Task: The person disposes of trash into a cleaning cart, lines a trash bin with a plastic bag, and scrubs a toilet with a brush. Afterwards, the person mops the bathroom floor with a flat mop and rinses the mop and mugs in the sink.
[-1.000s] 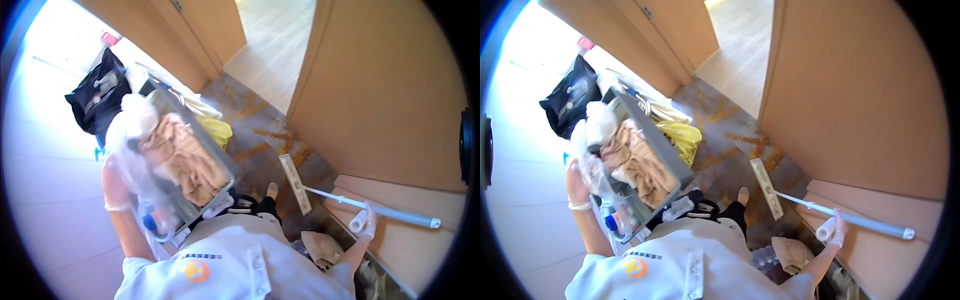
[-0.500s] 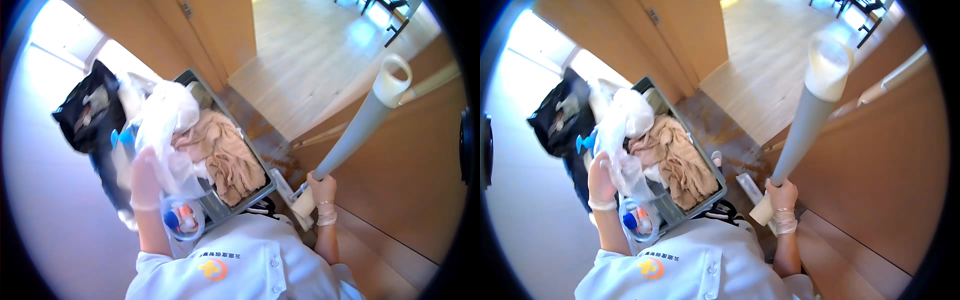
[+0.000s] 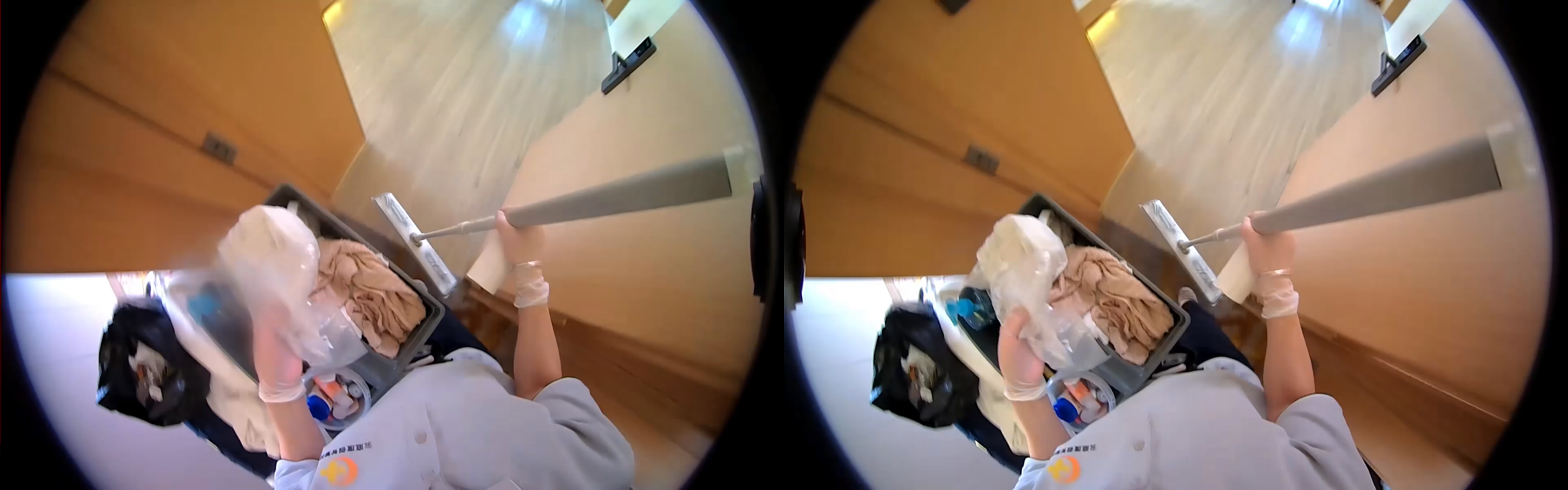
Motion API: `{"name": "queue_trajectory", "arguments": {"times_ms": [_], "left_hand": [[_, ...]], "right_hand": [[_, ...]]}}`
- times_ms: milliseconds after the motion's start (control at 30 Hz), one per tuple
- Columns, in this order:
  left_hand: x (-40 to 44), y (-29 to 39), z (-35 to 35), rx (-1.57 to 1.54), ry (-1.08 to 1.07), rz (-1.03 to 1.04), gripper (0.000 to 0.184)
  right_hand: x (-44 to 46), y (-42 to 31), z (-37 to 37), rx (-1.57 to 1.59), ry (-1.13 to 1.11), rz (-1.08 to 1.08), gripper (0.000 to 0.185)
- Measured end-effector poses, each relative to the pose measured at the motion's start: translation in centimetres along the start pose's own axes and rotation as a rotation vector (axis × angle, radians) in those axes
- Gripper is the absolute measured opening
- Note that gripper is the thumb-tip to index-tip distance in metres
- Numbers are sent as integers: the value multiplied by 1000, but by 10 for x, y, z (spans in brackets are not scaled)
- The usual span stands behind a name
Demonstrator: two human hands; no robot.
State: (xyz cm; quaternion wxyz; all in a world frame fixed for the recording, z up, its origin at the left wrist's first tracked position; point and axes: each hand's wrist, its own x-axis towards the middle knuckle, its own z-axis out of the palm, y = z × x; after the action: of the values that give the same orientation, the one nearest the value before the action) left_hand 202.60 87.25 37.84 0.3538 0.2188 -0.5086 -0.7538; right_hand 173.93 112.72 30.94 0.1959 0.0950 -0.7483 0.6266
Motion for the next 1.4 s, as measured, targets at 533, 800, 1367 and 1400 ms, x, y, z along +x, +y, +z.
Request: {"name": "queue_trajectory", "arguments": {"times_ms": [533,800,1367,1400], "left_hand": [[49,34,20,517,-304,312,24],[86,44,16,-16,-240,-31,12],[169,45,-26,850,-906,362,21],[165,50,-21,942,-921,410,19]], "right_hand": [[78,-11,49,342,-74,-76,14],[57,-37,47,28,23,260,28],[-164,-52,-118,-365,688,350,32],[-183,-51,-128,-345,726,383,32]]}}
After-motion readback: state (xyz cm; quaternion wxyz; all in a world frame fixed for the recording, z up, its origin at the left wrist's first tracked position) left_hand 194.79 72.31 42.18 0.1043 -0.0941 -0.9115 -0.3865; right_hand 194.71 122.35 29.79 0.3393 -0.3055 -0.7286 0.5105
